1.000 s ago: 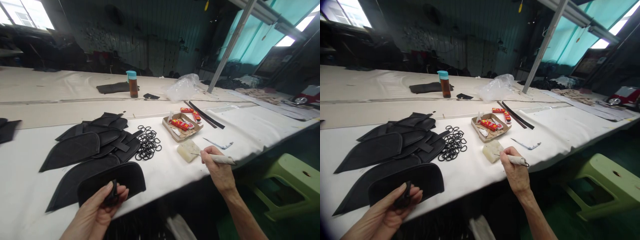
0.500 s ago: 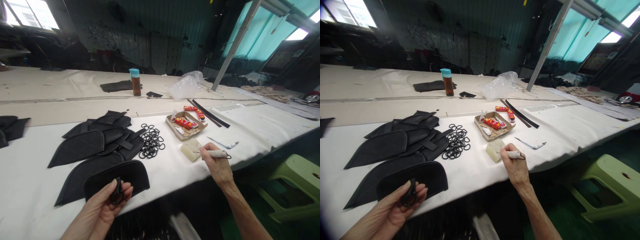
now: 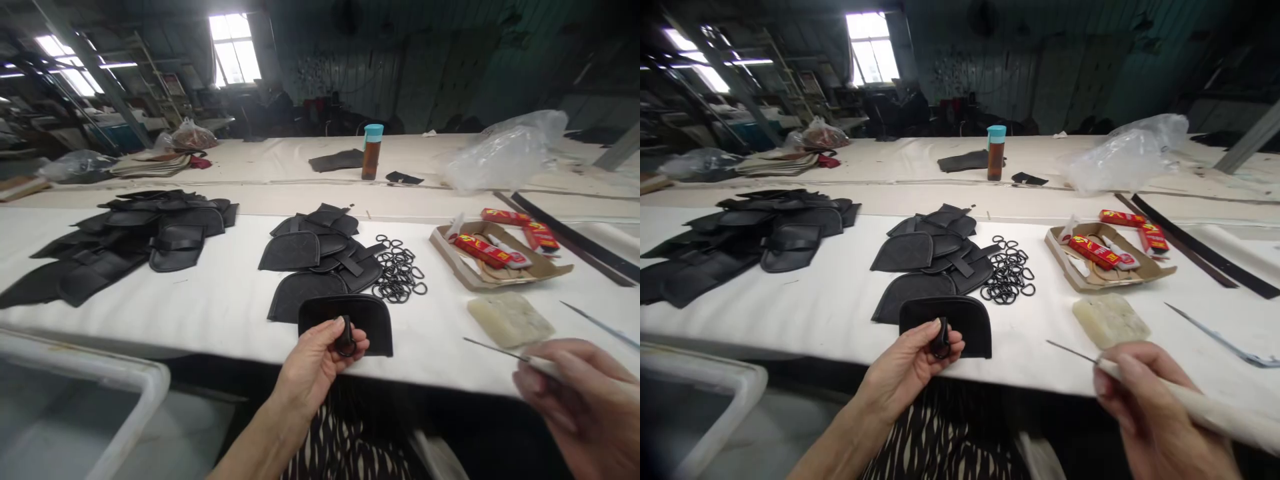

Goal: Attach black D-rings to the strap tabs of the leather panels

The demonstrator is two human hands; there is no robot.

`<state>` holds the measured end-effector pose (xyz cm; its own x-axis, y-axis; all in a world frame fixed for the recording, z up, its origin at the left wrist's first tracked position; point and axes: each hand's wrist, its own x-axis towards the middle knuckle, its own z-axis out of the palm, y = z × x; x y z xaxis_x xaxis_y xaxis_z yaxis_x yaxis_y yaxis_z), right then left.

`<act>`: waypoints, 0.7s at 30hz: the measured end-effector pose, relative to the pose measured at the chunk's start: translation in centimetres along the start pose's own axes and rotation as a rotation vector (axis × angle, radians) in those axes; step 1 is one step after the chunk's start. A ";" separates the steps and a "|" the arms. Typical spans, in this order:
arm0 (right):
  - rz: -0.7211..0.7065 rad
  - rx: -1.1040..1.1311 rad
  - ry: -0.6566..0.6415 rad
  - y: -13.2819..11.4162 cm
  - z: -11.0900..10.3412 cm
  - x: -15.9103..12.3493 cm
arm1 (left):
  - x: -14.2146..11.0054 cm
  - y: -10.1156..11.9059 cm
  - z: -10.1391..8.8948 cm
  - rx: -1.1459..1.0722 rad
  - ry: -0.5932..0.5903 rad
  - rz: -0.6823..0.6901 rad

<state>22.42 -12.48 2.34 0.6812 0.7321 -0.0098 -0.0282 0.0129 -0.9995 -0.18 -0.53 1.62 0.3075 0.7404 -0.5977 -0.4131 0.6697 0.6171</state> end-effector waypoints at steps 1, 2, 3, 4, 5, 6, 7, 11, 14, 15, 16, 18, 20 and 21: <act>0.049 0.078 -0.056 -0.1 1.4 -0.4 | 0.0 0.0 0.0 0.002 -0.011 -0.003; 0.071 0.107 -0.113 -0.1 2.9 -0.8 | -0.1 0.0 -0.1 0.005 -0.022 -0.008; 0.110 0.124 -0.185 -0.2 4.3 -1.2 | -0.1 0.0 -0.1 0.009 -0.032 -0.011; 0.125 0.130 -0.224 -0.2 5.6 -1.5 | -0.2 0.0 -0.2 0.013 -0.040 -0.014; 0.132 0.132 -0.267 -0.1 6.8 -1.8 | -0.2 0.0 -0.3 0.016 -0.047 -0.016; 0.140 0.127 -0.292 0.1 7.7 -2.1 | -0.2 0.0 -0.4 0.018 -0.058 -0.019; 0.144 0.119 -0.311 0.3 8.5 -2.3 | -0.2 0.0 -0.5 0.018 -0.072 -0.019; 0.140 0.072 -0.341 1.4 10.0 -2.6 | -0.1 0.2 -1.0 0.021 -0.146 -0.036; 0.107 0.034 -0.322 1.9 10.2 -2.6 | 0.0 0.2 -1.2 0.011 -0.175 -0.052; 0.098 0.024 -0.316 2.0 10.3 -2.5 | 0.0 0.2 -1.2 0.006 -0.179 -0.056; 0.088 0.015 -0.310 2.0 10.4 -2.5 | 0.0 0.2 -1.3 0.003 -0.181 -0.058; 0.071 0.001 -0.301 2.0 10.5 -2.4 | 0.0 0.2 -1.3 0.003 -0.184 -0.059; 0.052 -0.010 -0.287 2.0 10.7 -2.3 | 0.0 0.2 -1.3 0.002 -0.183 -0.054; 0.045 -0.013 -0.280 2.0 10.8 -2.3 | 0.0 0.2 -1.3 0.002 -0.183 -0.052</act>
<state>12.84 -6.76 0.68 0.4511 0.8912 -0.0473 -0.0431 -0.0312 -0.9986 -1.36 -0.47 1.11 0.4791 0.7025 -0.5263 -0.3907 0.7076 0.5887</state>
